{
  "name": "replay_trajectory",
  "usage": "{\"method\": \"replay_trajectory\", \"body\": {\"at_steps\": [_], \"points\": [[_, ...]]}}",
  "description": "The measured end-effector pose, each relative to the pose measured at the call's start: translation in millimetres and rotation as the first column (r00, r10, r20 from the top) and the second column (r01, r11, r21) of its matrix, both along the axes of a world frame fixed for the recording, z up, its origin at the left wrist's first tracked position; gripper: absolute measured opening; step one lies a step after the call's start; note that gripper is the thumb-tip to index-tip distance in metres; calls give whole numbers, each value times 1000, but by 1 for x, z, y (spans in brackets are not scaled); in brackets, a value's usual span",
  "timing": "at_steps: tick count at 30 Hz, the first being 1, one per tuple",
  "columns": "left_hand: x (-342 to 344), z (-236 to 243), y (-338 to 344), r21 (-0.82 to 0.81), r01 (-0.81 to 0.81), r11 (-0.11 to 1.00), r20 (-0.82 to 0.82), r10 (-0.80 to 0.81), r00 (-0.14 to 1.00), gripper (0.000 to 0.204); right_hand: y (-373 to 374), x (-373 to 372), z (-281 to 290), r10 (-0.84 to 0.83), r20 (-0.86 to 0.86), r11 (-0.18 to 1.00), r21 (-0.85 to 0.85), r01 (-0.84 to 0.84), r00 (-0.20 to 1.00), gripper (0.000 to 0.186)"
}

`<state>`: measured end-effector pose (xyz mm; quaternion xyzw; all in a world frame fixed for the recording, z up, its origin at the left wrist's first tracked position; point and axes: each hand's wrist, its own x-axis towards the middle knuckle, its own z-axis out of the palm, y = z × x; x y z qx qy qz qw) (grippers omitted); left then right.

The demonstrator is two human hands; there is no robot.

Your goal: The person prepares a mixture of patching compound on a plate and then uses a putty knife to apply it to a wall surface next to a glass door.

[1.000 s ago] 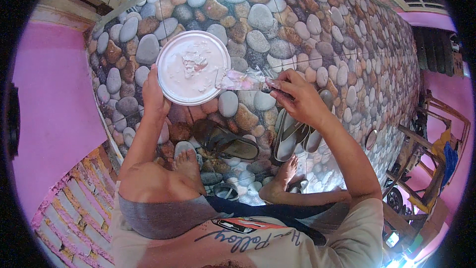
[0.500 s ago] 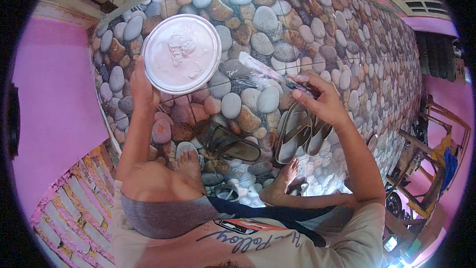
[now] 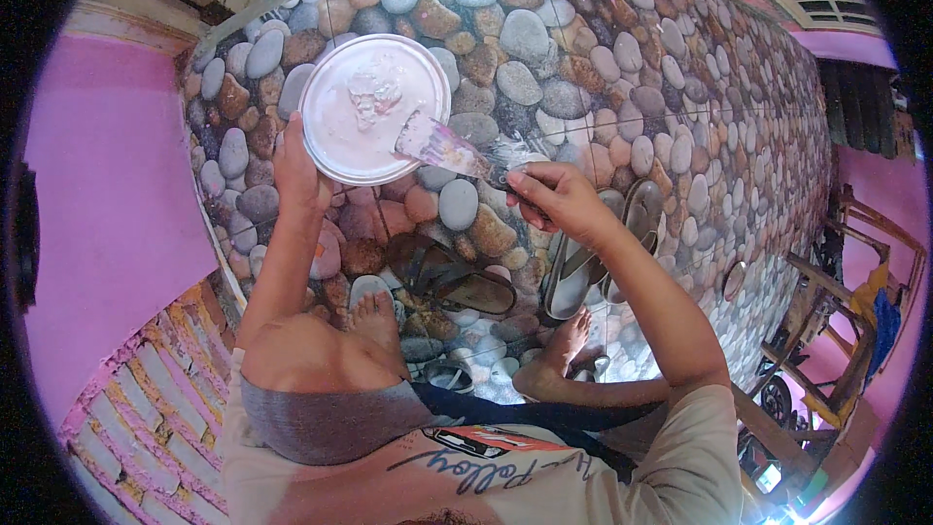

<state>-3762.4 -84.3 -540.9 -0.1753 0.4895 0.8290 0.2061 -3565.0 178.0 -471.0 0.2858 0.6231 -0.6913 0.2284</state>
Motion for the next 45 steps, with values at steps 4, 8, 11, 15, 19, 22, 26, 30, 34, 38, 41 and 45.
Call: {"method": "replay_trajectory", "body": {"at_steps": [4,8,11,15,19,22,26,30,34,38,41,45], "points": [[2,0,0,-43,20,999,52,-18,998,41,9,7,4,9,21,999,51,-10,1000,35],[5,-9,0,-76,10,997,59,-5,998,40,15,16,14,32,49,995,89,-37,998,36],[6,-13,0,-83,32,996,41,-29,999,39,19,23,18,22,49,994,110,-27,999,36],[2,-13,-5,-128,32,991,66,-24,998,39,35,28,27,63,78,991,109,-72,995,34],[-4,-6,-4,-106,4,994,4,-4,1000,39,59,49,24,-39,112,987,158,21,993,33],[-10,-16,-13,-103,-40,994,-33,36,999,38,91,58,11,48,8,935,350,-47,999,32],[-12,-15,-15,-125,-81,989,-38,77,996,38,124,76,-2,93,182,847,503,-174,979,32],[-11,-14,-16,-110,-61,992,-46,56,997,38,133,100,-26,222,233,655,684,-322,947,34],[-10,-13,-18,-87,-68,994,-54,63,997,38,125,96,-29,251,202,581,751,-314,947,33],[-10,-12,-15,-115,-76,990,-24,74,997,39,124,96,-52,275,142,580,765,-281,951,35],[-10,-14,-17,-102,-66,993,-14,65,998,39,113,87,-61,281,110,546,798,-253,953,34],[-8,-15,-17,-132,-59,989,-35,55,998,39,87,58,-69,302,170,395,873,-285,938,32]]}}
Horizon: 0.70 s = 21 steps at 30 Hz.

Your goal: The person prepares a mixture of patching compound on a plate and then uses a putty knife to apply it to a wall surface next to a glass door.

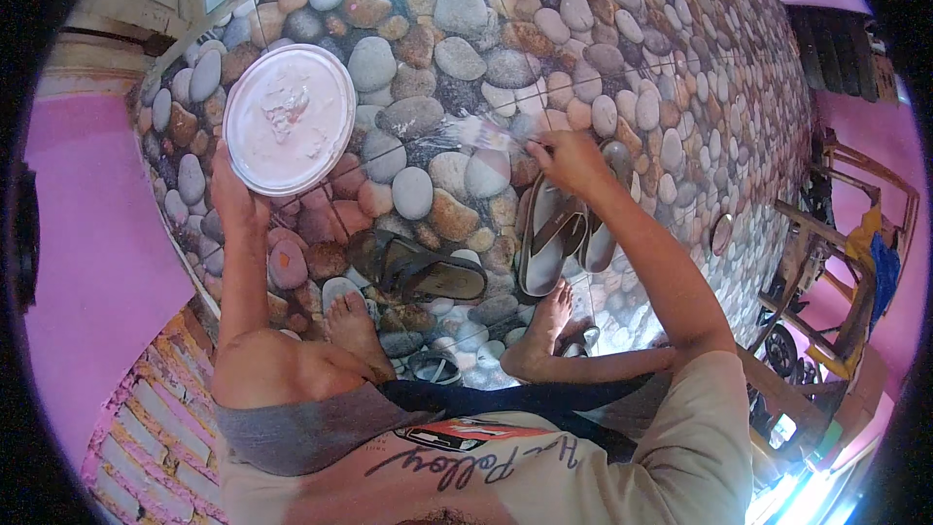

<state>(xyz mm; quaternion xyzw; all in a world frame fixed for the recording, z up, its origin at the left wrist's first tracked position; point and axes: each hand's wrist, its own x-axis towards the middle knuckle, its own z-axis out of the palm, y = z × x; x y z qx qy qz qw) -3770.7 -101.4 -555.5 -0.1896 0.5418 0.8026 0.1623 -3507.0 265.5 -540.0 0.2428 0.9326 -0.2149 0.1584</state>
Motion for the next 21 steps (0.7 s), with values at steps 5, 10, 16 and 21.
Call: {"method": "replay_trajectory", "body": {"at_steps": [5,10,16,21], "points": [[0,-1,-4,4,-2,1000,-12,2,1000,39,23,-20,17,8,-41,987,-160,-15,999,34],[0,-1,-6,17,23,1000,-6,-23,1000,40,67,-23,33,159,108,985,-78,-151,981,33],[-1,2,-7,6,25,1000,-42,-25,999,41,37,-49,3,247,37,969,-14,-247,968,31],[-1,0,-5,4,11,1000,-8,-11,1000,42,30,-72,-1,326,2,944,-62,-325,945,31]]}}
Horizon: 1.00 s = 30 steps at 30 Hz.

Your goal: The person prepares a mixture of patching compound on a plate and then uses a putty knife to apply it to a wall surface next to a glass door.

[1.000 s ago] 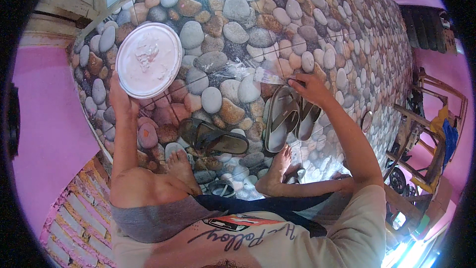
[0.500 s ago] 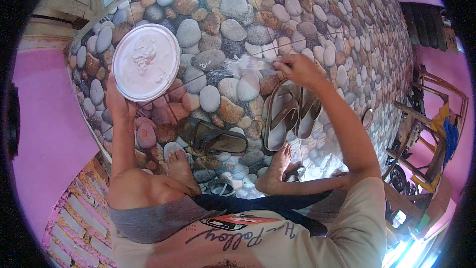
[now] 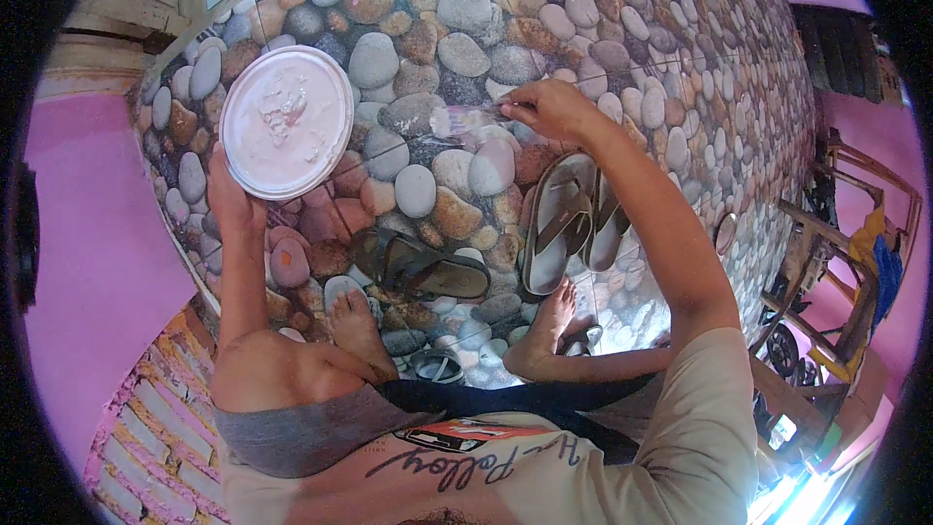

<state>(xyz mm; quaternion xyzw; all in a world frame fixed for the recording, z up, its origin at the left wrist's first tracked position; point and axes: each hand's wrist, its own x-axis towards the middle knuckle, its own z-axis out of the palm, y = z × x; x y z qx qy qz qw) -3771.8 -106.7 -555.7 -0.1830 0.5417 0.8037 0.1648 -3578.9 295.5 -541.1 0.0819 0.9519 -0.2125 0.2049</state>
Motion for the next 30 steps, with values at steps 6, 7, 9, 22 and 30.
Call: {"method": "replay_trajectory", "body": {"at_steps": [6,7,9,22,30], "points": [[1,0,-7,12,0,1000,3,0,1000,41,19,26,28,-120,62,953,-271,133,991,30],[0,1,-5,17,3,1000,3,-3,1000,41,23,41,29,-149,88,964,-207,164,985,29],[-1,1,-4,-14,-21,1000,-1,21,1000,41,24,61,27,-176,116,971,-145,192,977,29],[-4,1,-13,-11,-28,1000,-5,28,1000,39,-62,63,6,-314,11,946,84,312,949,29],[-3,7,-17,9,-24,1000,-12,24,1000,40,-91,37,-8,-305,-75,950,48,309,949,29]]}}
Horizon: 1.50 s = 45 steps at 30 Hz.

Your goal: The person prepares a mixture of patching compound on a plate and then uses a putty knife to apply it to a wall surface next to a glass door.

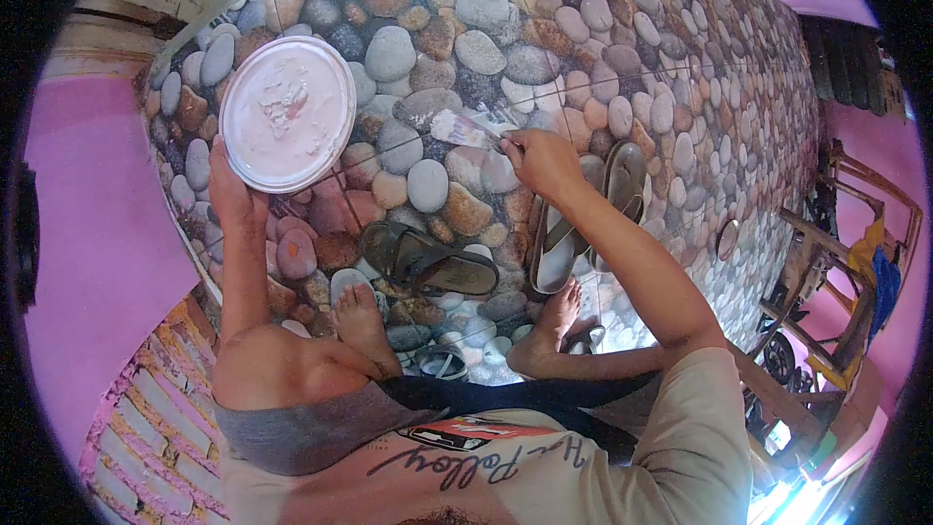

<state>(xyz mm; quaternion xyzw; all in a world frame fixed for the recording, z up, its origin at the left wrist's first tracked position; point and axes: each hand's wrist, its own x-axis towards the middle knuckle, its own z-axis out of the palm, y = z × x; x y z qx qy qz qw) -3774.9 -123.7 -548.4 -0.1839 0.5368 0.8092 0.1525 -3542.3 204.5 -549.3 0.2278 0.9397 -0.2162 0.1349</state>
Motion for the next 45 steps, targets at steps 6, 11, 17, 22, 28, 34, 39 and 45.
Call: {"method": "replay_trajectory", "body": {"at_steps": [6,11,17,22,28,34,39,45], "points": [[-1,-2,-2,27,-5,1000,-11,6,1000,39,-18,-24,-13,-28,-19,998,-58,27,999,28],[-4,8,-9,28,-1,1000,-8,1,1000,40,-4,-56,-11,-307,-169,807,-568,162,936,33],[-5,55,-4,-56,-32,998,-25,31,999,39,40,-94,93,-359,-351,758,-650,52,865,32],[-9,138,6,-106,-24,994,-26,21,999,39,54,-70,210,-381,-340,778,-621,99,860,31],[15,284,61,-98,93,991,23,-91,996,40,65,17,342,-442,-284,772,-603,200,851,26],[63,422,107,5,146,989,85,-146,986,41,58,98,515,-383,-447,845,-524,111,808,40],[119,525,142,43,267,963,105,-270,957,42,51,170,627,-452,-453,850,-480,216,768,44],[181,630,172,64,416,907,85,-421,903,45,53,240,748,-581,-427,792,-491,362,693,42]]}}
